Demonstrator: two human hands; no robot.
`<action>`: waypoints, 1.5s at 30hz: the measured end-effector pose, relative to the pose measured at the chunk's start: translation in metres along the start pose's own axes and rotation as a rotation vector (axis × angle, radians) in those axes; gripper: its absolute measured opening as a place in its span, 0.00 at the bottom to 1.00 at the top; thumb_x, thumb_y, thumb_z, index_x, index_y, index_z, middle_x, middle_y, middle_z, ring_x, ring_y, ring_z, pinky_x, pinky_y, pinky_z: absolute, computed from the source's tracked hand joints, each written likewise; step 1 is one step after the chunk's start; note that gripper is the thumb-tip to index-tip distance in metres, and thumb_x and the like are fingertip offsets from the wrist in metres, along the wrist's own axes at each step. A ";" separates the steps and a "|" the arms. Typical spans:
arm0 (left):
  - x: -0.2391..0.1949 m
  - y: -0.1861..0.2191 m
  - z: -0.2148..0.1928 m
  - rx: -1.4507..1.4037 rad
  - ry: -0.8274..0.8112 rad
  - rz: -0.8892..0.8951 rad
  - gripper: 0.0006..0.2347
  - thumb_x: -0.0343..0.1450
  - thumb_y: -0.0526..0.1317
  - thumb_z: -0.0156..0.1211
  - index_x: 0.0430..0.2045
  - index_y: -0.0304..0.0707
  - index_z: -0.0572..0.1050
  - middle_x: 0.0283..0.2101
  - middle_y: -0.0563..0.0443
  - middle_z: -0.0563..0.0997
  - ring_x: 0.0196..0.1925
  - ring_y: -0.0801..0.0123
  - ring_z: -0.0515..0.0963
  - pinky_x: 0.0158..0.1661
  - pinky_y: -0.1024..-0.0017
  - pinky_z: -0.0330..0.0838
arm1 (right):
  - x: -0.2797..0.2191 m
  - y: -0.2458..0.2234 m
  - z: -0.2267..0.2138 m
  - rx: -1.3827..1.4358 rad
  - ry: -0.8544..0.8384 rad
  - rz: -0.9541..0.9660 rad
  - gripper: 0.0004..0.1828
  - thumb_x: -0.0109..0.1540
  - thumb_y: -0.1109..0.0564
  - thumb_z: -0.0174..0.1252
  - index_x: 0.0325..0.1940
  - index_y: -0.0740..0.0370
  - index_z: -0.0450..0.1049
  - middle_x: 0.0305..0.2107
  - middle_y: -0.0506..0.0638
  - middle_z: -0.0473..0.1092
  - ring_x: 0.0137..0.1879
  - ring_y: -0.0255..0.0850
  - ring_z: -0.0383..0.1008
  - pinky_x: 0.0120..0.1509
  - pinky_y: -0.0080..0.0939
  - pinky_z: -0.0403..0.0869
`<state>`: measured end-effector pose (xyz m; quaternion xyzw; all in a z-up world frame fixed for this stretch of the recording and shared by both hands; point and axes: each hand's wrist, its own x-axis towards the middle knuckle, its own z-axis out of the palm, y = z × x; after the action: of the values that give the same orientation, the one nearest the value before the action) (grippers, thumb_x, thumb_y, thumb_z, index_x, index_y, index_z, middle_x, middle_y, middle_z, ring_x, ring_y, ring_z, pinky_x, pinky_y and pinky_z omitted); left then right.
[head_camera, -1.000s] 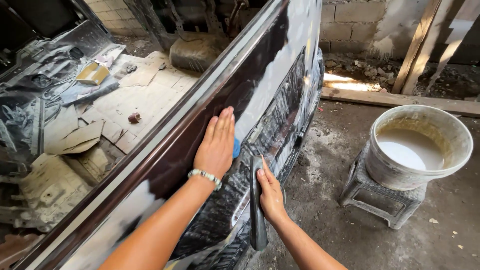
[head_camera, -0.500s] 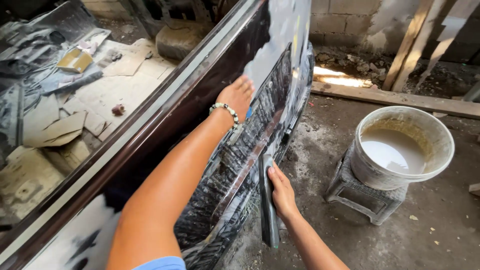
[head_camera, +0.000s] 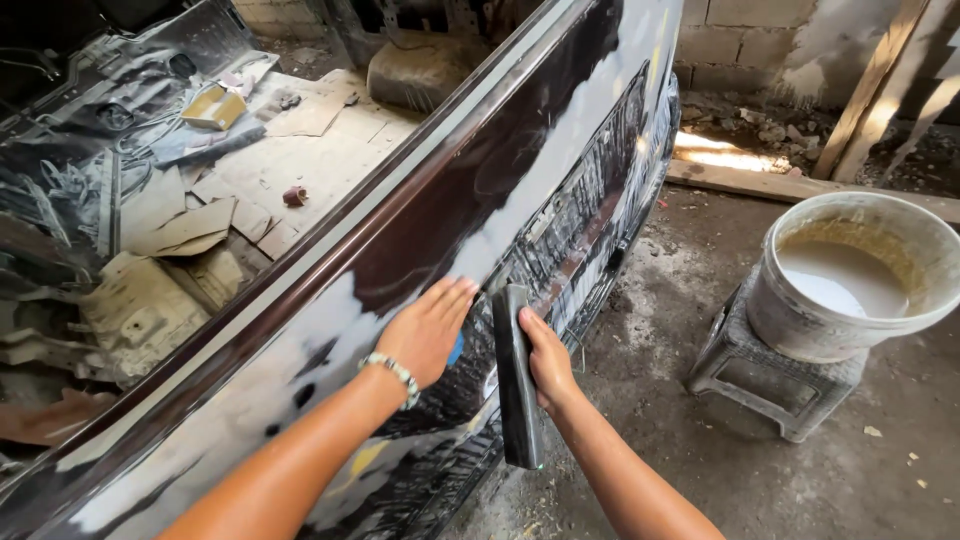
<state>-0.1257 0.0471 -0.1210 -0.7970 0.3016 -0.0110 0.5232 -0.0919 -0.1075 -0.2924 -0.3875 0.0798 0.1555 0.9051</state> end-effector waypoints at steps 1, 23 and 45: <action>-0.018 0.008 0.001 -0.008 -0.024 0.015 0.27 0.75 0.44 0.32 0.69 0.24 0.52 0.76 0.40 0.49 0.77 0.56 0.45 0.71 0.56 0.34 | -0.010 0.001 0.007 -0.029 -0.033 0.006 0.27 0.66 0.42 0.53 0.63 0.59 0.73 0.34 0.48 0.75 0.30 0.34 0.72 0.32 0.37 0.73; 0.126 0.186 -0.003 -1.899 0.395 -0.550 0.07 0.66 0.35 0.61 0.36 0.36 0.78 0.39 0.37 0.83 0.44 0.42 0.82 0.44 0.54 0.76 | 0.112 0.162 -0.215 0.402 -0.135 0.325 0.13 0.68 0.47 0.55 0.42 0.59 0.76 0.38 0.53 0.78 0.43 0.43 0.79 0.53 0.49 0.78; 0.581 0.247 -0.152 -2.104 0.420 -0.619 0.22 0.73 0.52 0.50 0.57 0.39 0.67 0.59 0.35 0.71 0.64 0.45 0.68 0.63 0.56 0.62 | 0.211 -0.265 -0.487 0.267 0.150 0.248 0.21 0.67 0.40 0.54 0.47 0.59 0.78 0.36 0.54 0.79 0.38 0.45 0.80 0.46 0.49 0.79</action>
<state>0.1825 -0.4317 -0.4333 -0.8660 0.0315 -0.0147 -0.4988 0.1855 -0.5872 -0.5039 -0.2618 0.2143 0.2246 0.9138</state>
